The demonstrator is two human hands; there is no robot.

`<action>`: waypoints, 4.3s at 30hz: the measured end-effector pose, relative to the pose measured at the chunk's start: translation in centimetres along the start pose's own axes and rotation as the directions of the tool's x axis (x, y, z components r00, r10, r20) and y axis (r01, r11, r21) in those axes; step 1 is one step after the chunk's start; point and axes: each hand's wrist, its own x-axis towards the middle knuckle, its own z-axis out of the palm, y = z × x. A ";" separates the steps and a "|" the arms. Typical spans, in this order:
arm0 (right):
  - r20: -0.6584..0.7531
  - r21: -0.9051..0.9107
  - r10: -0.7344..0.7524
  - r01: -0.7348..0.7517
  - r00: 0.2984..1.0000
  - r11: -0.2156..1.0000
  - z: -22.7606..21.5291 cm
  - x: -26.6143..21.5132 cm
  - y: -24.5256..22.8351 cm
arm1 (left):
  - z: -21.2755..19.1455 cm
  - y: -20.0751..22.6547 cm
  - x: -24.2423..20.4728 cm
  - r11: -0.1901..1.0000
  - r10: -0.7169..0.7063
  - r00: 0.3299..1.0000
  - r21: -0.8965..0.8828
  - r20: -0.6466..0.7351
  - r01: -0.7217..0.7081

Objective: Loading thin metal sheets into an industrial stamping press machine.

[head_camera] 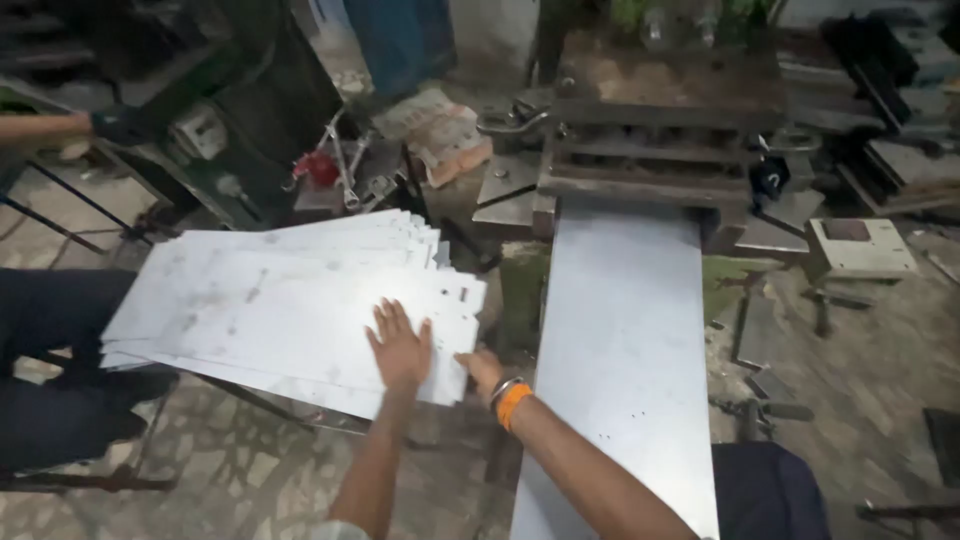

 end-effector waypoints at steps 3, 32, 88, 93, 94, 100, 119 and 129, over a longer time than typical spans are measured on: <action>-0.114 0.217 -0.022 0.047 0.993 0.975 -0.9 -15.3 -7.9 | 0.6 -0.4 0.9 0.989 0.041 0.995 -0.148 0.085 -0.028; -0.172 0.447 -0.464 0.489 0.869 0.749 -25.2 -41.0 -3.3 | -4.7 2.4 -14.5 -0.200 0.258 0.932 -0.930 0.254 0.308; -0.526 0.179 -0.566 0.734 0.635 0.656 -41.4 -16.7 -18.5 | 2.3 27.7 15.9 0.008 0.382 0.871 -0.944 0.308 0.330; -0.509 0.156 -0.579 0.730 0.637 0.666 -42.2 -15.5 -18.4 | 2.3 27.7 16.0 0.021 0.358 0.885 -0.950 0.298 0.312; -0.508 0.159 -0.579 0.730 0.638 0.665 -41.9 -15.6 -18.4 | 1.6 27.3 15.6 0.023 0.357 0.886 -0.950 0.298 0.310; -0.513 0.213 -0.529 0.696 0.677 0.685 -42.5 -15.4 -18.1 | 0.9 27.1 14.8 0.063 0.347 0.879 -0.943 0.327 0.326; -0.512 0.042 -0.540 0.647 0.668 0.761 -40.1 -20.9 -16.1 | -1.1 25.2 9.3 -0.005 0.402 0.866 -0.945 0.299 0.328; -0.411 0.322 -0.378 0.520 0.829 0.791 -28.3 -43.9 -7.4 | -4.5 13.1 -13.6 -0.086 0.460 0.780 -0.853 0.425 0.515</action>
